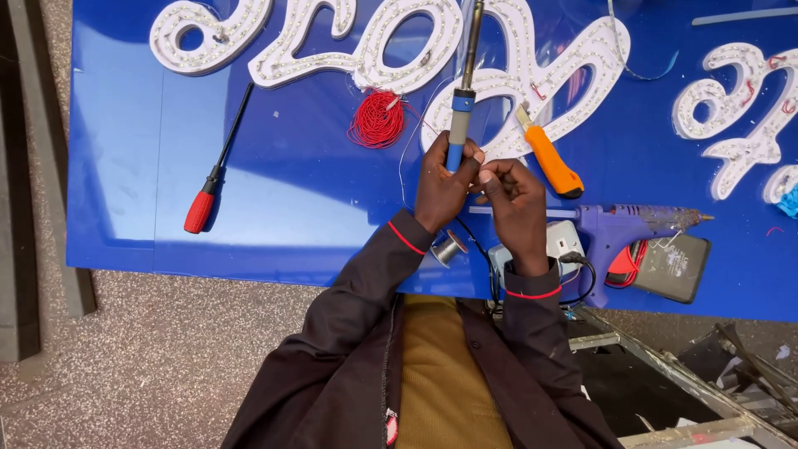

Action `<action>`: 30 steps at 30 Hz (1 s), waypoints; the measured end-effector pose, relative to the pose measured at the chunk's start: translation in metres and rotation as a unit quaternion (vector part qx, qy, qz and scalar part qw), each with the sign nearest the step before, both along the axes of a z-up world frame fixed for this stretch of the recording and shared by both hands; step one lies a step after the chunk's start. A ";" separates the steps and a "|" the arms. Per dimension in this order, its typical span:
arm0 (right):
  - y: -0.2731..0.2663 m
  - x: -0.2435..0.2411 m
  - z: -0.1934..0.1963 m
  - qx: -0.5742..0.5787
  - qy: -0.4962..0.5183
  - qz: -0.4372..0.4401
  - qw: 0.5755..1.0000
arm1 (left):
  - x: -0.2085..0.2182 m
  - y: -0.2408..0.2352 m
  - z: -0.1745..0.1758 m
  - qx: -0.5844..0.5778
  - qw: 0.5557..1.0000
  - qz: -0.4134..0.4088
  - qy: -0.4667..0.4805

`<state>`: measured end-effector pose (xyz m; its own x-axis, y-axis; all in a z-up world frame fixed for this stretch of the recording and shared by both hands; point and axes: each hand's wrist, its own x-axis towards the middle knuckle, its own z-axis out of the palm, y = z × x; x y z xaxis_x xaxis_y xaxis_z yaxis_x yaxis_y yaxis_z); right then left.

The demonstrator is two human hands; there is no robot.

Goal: The person solders wires to LED strips within white channel letters for a sign. They use a soldering iron and solder wire to make electrical connections, use a utility knife to cut wire, and rearrange tools on a blue assembly table.

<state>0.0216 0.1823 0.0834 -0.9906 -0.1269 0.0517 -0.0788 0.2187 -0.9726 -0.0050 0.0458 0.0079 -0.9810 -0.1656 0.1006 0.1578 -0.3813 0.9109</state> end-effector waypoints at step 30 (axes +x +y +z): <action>-0.007 0.005 -0.032 -0.228 -0.065 0.030 0.971 | 0.018 -0.028 0.022 -0.099 0.992 -0.056 0.055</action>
